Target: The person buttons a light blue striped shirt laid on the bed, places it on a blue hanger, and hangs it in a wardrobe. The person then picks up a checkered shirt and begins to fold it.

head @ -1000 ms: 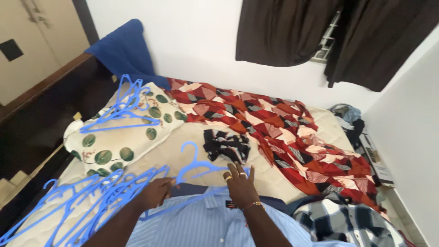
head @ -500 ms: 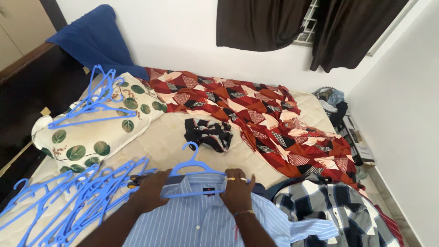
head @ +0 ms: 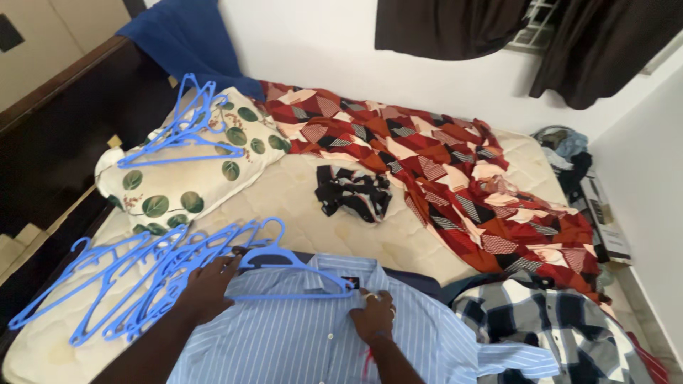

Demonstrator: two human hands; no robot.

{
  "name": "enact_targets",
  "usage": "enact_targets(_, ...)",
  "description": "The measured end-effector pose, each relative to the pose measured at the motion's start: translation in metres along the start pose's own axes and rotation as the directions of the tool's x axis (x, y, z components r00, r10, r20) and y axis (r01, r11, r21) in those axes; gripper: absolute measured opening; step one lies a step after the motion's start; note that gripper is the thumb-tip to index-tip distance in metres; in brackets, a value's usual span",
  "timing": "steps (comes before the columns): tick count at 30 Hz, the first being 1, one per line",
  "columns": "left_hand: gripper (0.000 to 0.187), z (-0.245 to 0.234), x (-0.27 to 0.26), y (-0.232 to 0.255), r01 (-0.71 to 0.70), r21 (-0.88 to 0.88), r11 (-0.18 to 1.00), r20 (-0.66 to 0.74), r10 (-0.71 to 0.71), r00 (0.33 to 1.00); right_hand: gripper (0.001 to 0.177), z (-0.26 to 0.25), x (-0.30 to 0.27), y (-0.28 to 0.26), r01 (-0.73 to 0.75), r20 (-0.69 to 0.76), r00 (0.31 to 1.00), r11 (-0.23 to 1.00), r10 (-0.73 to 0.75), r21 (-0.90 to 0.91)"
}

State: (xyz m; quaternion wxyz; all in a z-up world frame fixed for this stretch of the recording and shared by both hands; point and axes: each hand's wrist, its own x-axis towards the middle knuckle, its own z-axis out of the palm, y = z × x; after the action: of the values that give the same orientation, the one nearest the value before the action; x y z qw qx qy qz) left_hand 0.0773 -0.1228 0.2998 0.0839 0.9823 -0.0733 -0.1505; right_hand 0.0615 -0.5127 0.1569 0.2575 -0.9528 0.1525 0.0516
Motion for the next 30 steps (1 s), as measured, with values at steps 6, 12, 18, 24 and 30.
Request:
enact_targets(6,0.106,0.009,0.007,-0.001,-0.015,0.036,0.999,-0.007,0.015,1.000,0.044,-0.025,-0.003,-0.013,0.028,-0.281,0.958,0.952,0.061,0.304)
enact_targets(12,0.110,0.018,0.028,0.010,-0.106,0.014,0.994,-0.080,0.107,0.991,0.029,-0.086,-0.020,-0.034,-0.069,-0.232,0.953,0.886,0.194,0.458)
enact_targets(18,0.093,0.015,0.031,0.065,-0.170,0.117,0.978,-0.072,0.179,0.981,0.022,-0.110,-0.029,-0.040,0.237,-0.393,0.919,0.807,-0.006,0.542)
enact_targets(24,0.089,0.006,0.016,0.131,-0.281,0.148,0.948,-0.101,0.297,0.950,0.023,-0.122,-0.043,-0.056,0.566,-0.420,0.763,0.822,-0.492,0.065)
enact_targets(30,0.089,0.012,0.015,0.162,-0.380,0.072,0.922,-0.198,0.387,0.901,0.032,-0.102,-0.049,-0.076,0.633,0.050,0.763,0.761,-0.644,0.145)
